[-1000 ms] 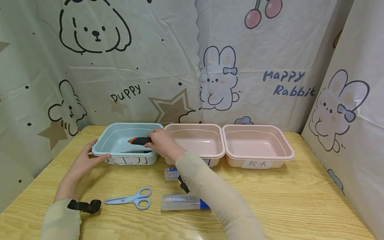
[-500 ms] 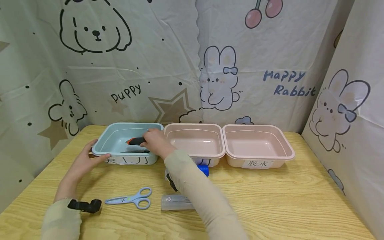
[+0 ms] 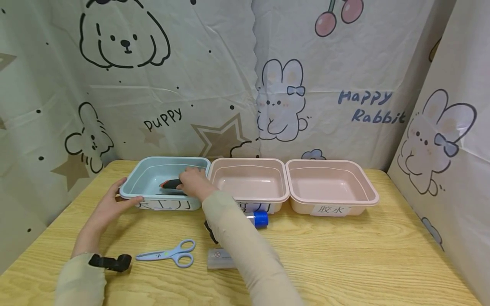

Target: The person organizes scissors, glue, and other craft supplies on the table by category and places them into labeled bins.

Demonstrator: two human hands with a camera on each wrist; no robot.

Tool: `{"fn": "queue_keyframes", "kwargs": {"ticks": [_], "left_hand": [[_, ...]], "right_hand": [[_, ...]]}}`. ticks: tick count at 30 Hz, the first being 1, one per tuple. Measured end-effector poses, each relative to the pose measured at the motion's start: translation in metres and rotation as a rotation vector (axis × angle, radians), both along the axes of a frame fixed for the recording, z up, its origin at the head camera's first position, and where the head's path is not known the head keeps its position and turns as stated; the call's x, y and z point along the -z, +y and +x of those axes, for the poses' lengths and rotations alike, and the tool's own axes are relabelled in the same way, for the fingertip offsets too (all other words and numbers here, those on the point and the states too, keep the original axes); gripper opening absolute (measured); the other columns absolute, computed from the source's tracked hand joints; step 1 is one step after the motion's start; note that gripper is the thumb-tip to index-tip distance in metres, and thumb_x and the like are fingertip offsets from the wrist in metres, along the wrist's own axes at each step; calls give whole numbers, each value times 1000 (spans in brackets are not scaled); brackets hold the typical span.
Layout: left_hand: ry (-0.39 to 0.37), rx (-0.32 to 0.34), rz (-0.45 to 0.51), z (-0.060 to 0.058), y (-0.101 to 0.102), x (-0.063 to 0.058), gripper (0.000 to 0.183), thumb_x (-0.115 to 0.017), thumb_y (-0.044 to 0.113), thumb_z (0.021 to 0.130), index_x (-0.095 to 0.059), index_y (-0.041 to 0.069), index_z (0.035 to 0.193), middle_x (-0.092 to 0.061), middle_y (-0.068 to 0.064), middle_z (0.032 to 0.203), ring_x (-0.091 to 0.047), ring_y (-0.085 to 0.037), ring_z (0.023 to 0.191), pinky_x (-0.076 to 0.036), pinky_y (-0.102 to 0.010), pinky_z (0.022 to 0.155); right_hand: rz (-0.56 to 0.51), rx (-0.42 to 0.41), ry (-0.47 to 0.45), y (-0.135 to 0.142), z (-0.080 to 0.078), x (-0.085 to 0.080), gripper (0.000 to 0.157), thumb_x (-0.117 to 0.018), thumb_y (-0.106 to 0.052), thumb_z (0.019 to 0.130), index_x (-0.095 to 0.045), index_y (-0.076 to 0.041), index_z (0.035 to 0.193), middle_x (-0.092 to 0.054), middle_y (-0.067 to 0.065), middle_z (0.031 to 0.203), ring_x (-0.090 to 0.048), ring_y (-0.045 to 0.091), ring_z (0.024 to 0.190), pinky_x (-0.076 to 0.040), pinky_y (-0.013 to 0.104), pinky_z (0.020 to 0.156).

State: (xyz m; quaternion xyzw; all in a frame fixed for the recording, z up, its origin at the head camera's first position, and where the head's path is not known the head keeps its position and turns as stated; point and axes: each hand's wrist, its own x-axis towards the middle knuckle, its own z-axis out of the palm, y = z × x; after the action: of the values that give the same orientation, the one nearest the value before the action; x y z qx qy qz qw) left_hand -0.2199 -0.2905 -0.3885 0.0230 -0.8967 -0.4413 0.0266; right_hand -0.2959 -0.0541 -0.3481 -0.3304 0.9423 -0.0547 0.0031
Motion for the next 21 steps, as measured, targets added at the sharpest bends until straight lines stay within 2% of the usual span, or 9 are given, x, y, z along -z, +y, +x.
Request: {"fn": "queue_keyframes", "kwargs": {"ticks": [6, 12, 18, 21], "left_hand": [[1, 1, -9, 0, -1, 0, 99, -63, 49, 80, -1, 11, 147, -24, -26, 143, -34, -41, 120, -35, -53, 91], [-1, 1, -12, -1, 0, 1, 100, -63, 49, 80, 0, 10, 147, -24, -26, 143, -34, -40, 119, -36, -53, 90], [-12, -3, -8, -1, 0, 1, 101, -63, 50, 80, 1, 11, 147, -23, -26, 143, -33, -41, 121, -35, -54, 91], [-18, -2, -10, -1, 0, 1, 101, -63, 50, 80, 2, 12, 147, -23, -26, 143, -33, -41, 121, -35, -54, 91]], "right_hand": [[-9, 21, -40, -1, 0, 1, 33, -52, -24, 93, -57, -14, 124, -55, 3, 119, -50, 21, 112, -37, 41, 93], [-61, -2, -35, 6, 0, 4, 32, -54, -20, 92, -58, -14, 123, -57, 2, 116, -53, 19, 109, -39, 38, 94], [-172, -80, -49, 20, 4, 1, 29, -52, -16, 93, -58, -10, 120, -58, 4, 118, -53, 17, 109, -41, 27, 94], [-225, -113, -65, 29, 7, -2, 29, -52, -16, 93, -58, -9, 120, -57, 4, 118, -53, 17, 109, -42, 26, 93]]}}
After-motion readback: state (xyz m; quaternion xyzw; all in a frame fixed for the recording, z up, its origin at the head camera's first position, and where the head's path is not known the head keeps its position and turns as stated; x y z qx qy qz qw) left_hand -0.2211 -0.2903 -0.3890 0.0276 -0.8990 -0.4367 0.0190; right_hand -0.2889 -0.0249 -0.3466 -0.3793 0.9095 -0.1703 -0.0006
